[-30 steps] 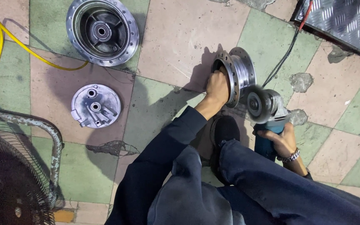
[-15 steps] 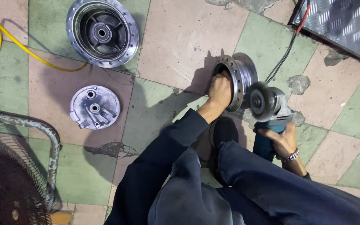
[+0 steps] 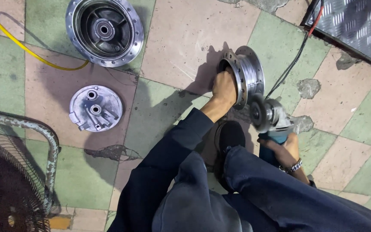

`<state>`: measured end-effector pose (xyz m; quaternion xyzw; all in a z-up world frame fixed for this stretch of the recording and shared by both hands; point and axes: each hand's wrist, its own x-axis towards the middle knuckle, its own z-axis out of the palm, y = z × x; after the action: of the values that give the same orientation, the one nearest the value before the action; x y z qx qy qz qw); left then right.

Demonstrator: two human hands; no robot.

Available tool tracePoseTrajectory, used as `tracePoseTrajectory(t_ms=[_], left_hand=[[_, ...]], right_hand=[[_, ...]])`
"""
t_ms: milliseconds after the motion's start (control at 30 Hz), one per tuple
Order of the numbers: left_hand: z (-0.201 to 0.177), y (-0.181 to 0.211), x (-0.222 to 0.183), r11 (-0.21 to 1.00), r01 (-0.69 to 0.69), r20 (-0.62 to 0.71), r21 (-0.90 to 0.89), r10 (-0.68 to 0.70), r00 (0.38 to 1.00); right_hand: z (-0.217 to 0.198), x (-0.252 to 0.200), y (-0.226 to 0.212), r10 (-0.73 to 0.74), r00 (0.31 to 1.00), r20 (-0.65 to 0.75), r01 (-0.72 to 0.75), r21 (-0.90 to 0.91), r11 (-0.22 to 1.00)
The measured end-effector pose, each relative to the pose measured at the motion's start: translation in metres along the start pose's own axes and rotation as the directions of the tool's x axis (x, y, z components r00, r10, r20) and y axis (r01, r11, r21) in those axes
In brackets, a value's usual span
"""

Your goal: Using a handheld angle grinder to smooth and clean the inner surface of a motorcycle wheel hub.

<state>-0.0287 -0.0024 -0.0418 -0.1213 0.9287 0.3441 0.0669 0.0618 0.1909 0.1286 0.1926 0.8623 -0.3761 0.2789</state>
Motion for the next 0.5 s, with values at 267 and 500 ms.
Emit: tracePoseTrajectory(t_ms=[267, 500], left_hand=[[-0.001, 0.024, -0.008, 0.970, 0.042, -0.085, 0.241, -0.022, 0.996], [0.008, 0.012, -0.001, 0.951, -0.178, -0.076, 0.253, 0.203, 0.976]], right_hand=[[-0.013, 0.013, 0.023, -0.063, 0.994, -0.086, 0.055, -0.094, 0.994], [-0.008, 0.005, 0.003, -0.075, 0.992, -0.098, 0.067, -0.080, 0.995]])
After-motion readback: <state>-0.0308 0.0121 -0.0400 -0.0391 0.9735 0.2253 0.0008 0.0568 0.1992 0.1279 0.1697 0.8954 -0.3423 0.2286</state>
